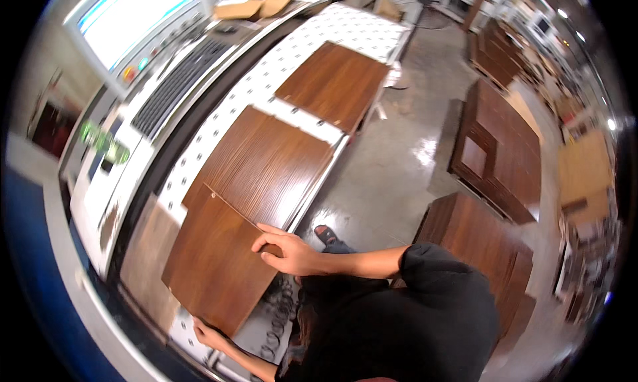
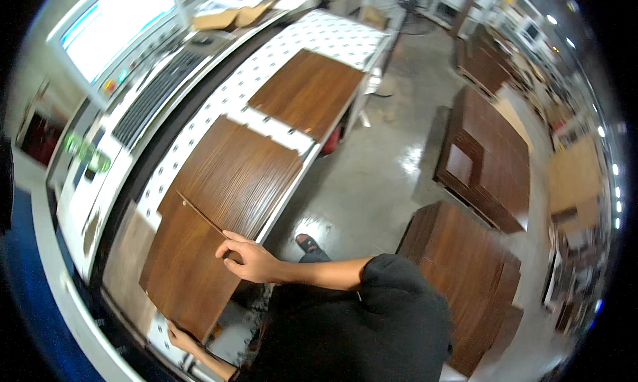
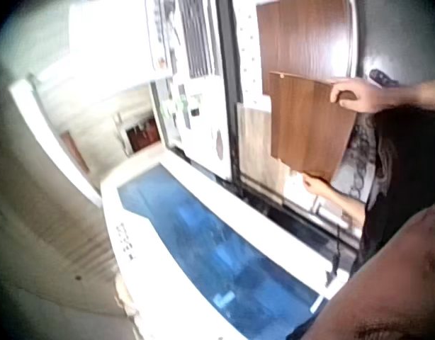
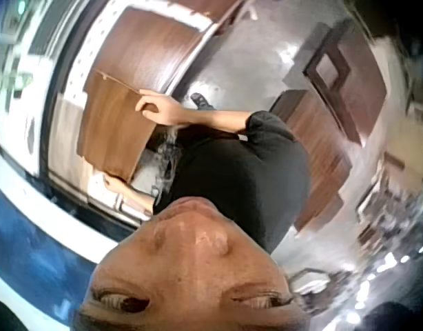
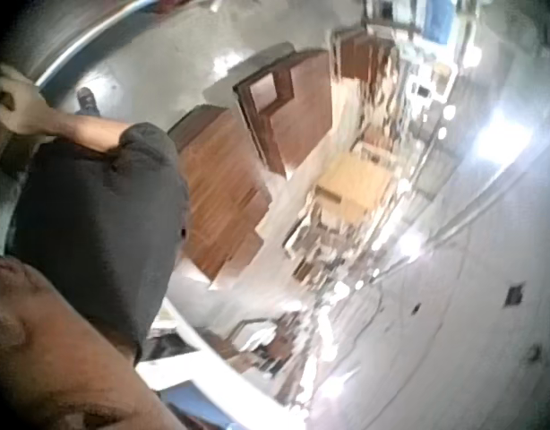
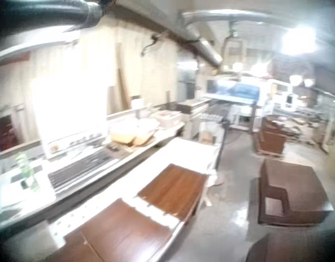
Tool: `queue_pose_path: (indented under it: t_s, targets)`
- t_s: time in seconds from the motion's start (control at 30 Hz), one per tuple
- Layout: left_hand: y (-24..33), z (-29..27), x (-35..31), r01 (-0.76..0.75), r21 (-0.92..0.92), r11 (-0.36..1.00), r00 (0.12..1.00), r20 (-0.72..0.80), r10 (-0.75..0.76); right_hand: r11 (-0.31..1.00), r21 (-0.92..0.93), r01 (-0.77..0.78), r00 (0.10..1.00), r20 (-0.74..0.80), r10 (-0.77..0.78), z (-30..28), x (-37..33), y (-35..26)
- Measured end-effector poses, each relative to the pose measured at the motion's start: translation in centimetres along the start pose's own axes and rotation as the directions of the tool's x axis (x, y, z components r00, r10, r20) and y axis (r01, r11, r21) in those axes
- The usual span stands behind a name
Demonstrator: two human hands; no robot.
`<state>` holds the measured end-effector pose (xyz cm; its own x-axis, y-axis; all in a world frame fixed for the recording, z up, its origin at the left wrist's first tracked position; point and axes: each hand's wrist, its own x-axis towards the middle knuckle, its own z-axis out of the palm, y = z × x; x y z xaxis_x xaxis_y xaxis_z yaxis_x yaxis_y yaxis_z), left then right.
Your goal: The person carries a large sheet of plywood through a workshop and places it on the floor. They then pick up several rectangular wood panels and arrange them on a perforated metal workbench, using a handheld device to scan or measure the panels.
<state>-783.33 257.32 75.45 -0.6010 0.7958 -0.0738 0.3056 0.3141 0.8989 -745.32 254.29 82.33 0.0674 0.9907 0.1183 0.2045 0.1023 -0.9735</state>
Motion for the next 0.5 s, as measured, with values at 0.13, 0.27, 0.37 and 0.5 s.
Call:
queue_pose_path:
  t_s: [0.13,0.27,0.37,0.5]
  targets:
    - [1.1,7.7,-4.7,-0.305,0.089,0.948,0.940,0.187,0.284,0.966,-0.229,-0.120,0.974,-0.216,0.070,-8.3,1.2,1.7]
    - [9.9,12.1,-11.7,-0.534,0.252,0.807,0.788,0.495,0.367,0.657,-0.736,-0.162,0.949,-0.298,-0.101,-11.9,3.0,3.2]
    - [13.0,14.5,-12.1,-0.616,0.121,0.778,0.721,0.485,0.495,0.731,-0.682,-0.006,0.989,-0.114,-0.097,-10.2,3.6,2.7]
    - [15.4,15.2,-10.7,-0.653,0.037,0.756,0.700,0.409,0.585,0.598,-0.801,0.013,0.999,-0.021,-0.050,-8.5,5.0,5.1]
